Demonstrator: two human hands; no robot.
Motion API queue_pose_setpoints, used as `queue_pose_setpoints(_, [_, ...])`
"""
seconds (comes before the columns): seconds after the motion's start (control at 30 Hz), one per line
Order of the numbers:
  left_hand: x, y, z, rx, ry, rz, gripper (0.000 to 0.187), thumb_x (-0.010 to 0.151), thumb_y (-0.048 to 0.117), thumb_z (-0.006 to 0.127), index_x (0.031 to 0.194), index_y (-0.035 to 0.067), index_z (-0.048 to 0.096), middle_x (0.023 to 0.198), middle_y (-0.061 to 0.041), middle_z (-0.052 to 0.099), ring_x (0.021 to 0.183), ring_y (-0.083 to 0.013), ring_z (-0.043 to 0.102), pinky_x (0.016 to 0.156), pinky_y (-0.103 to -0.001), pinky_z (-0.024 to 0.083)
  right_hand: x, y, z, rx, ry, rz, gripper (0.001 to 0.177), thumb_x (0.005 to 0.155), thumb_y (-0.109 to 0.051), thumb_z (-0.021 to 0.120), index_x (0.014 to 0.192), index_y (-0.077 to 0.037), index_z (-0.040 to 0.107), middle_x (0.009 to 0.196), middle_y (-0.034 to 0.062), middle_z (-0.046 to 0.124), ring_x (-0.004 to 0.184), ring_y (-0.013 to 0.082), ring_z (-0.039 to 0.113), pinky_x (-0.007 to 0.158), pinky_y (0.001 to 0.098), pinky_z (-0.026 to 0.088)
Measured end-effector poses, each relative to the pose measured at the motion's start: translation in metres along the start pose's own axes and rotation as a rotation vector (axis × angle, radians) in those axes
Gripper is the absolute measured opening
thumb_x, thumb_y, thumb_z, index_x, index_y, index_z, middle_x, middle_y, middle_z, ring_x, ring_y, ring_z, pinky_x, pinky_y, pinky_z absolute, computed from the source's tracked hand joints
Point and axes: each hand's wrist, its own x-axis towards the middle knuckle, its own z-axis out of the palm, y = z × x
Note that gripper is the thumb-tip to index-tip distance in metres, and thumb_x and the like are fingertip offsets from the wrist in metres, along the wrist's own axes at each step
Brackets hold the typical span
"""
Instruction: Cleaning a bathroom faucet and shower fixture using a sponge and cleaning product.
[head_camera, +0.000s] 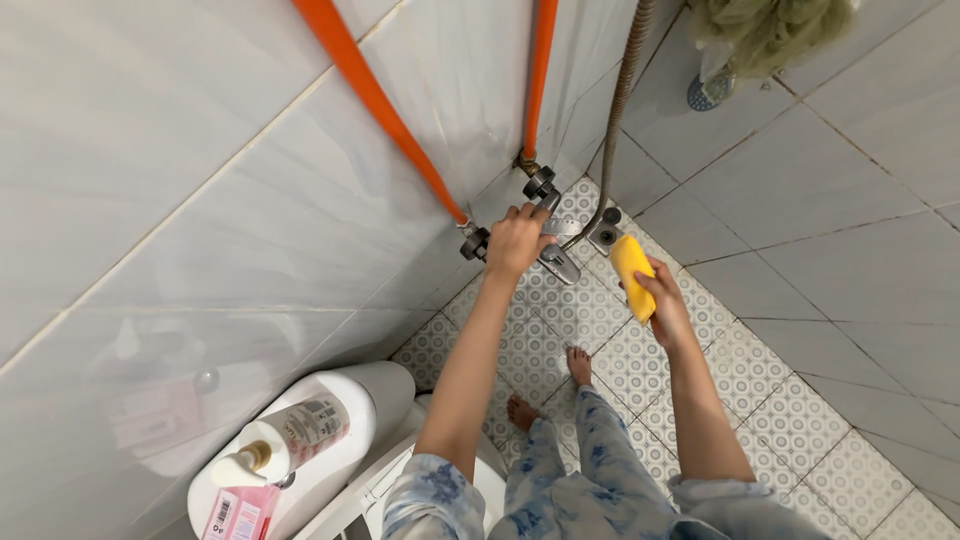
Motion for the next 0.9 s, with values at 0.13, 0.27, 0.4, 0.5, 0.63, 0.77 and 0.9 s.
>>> queue_pose_setpoints(0.13, [0.0, -0.002, 0.011, 0.091, -0.039, 0.009, 0.044, 0.075, 0.037, 0.084, 0.105, 0.007, 0.075, 0.108, -0.009, 0.071, 0.096, -0.03, 0.068, 0.073, -0.041, 0.059, -0.006, 0.003, -0.011, 0.021, 0.012, 0.011, 0.045, 0.099, -0.017, 0.056, 0.143, -0.009, 0.05, 0.122, 0.0093, 0.065, 0.103, 0.0202, 0.068, 0.08, 0.0299, 0.055])
queue_pose_setpoints(0.27, [0.0, 0.0, 0.016, 0.11, 0.025, -0.012, 0.045, 0.075, 0.042, 0.081, 0.105, 0.007, 0.076, 0.106, -0.009, 0.072, 0.093, -0.0307, 0.068, 0.07, -0.041, 0.059, -0.01, -0.003, -0.011, 0.03, 0.026, 0.014, 0.045, 0.098, -0.017, 0.057, 0.142, -0.009, 0.05, 0.122, 0.009, 0.065, 0.103, 0.0202, 0.068, 0.08, 0.0302, 0.054])
queue_pose_setpoints(0.4, [0.001, 0.007, 0.018, 0.154, 0.018, -0.092, 0.047, 0.075, 0.044, 0.079, 0.107, 0.009, 0.078, 0.106, -0.008, 0.072, 0.092, -0.0307, 0.068, 0.068, -0.041, 0.059, -0.005, 0.002, -0.012, -0.011, 0.02, -0.02, 0.045, 0.097, -0.017, 0.059, 0.141, -0.009, 0.052, 0.121, 0.0089, 0.065, 0.104, 0.0187, 0.066, 0.082, 0.029, 0.053])
queue_pose_setpoints(0.5, [-0.002, 0.009, 0.023, 0.16, 0.037, -0.128, 0.048, 0.075, 0.043, 0.079, 0.11, 0.01, 0.078, 0.108, -0.007, 0.072, 0.093, -0.0299, 0.068, 0.069, -0.039, 0.059, -0.002, 0.003, -0.007, -0.161, 0.008, -0.11, 0.044, 0.095, -0.014, 0.064, 0.138, -0.007, 0.055, 0.123, 0.0092, 0.066, 0.107, 0.0177, 0.063, 0.086, 0.028, 0.051])
queue_pose_setpoints(0.63, [-0.002, 0.012, 0.022, 0.163, 0.059, -0.146, 0.049, 0.075, 0.043, 0.08, 0.111, 0.01, 0.078, 0.108, -0.007, 0.073, 0.094, -0.03, 0.068, 0.069, -0.039, 0.06, -0.005, -0.024, 0.004, -0.128, -0.017, -0.093, 0.045, 0.092, -0.012, 0.066, 0.135, -0.006, 0.057, 0.12, 0.0094, 0.066, 0.107, 0.0189, 0.063, 0.085, 0.0291, 0.051])
queue_pose_setpoints(0.77, [-0.002, 0.011, 0.017, 0.117, 0.058, -0.167, 0.052, 0.072, 0.044, 0.08, 0.113, 0.013, 0.078, 0.107, -0.007, 0.073, 0.095, -0.0302, 0.068, 0.073, -0.04, 0.06, -0.01, -0.052, 0.018, 0.083, -0.127, 0.074, 0.05, 0.081, -0.012, 0.064, 0.13, -0.015, 0.054, 0.118, 0.0071, 0.066, 0.108, 0.0211, 0.067, 0.078, 0.0324, 0.055])
queue_pose_setpoints(0.9, [-0.008, 0.019, -0.015, -0.011, 0.149, -0.177, 0.057, 0.077, 0.046, 0.076, 0.124, 0.014, 0.073, 0.12, -0.013, 0.07, 0.102, -0.0335, 0.068, 0.078, -0.042, 0.059, -0.008, -0.045, 0.031, -0.292, -0.226, -0.063, 0.058, 0.076, -0.016, 0.069, 0.133, -0.021, 0.058, 0.121, 0.0083, 0.068, 0.108, 0.025, 0.07, 0.085, 0.0338, 0.057])
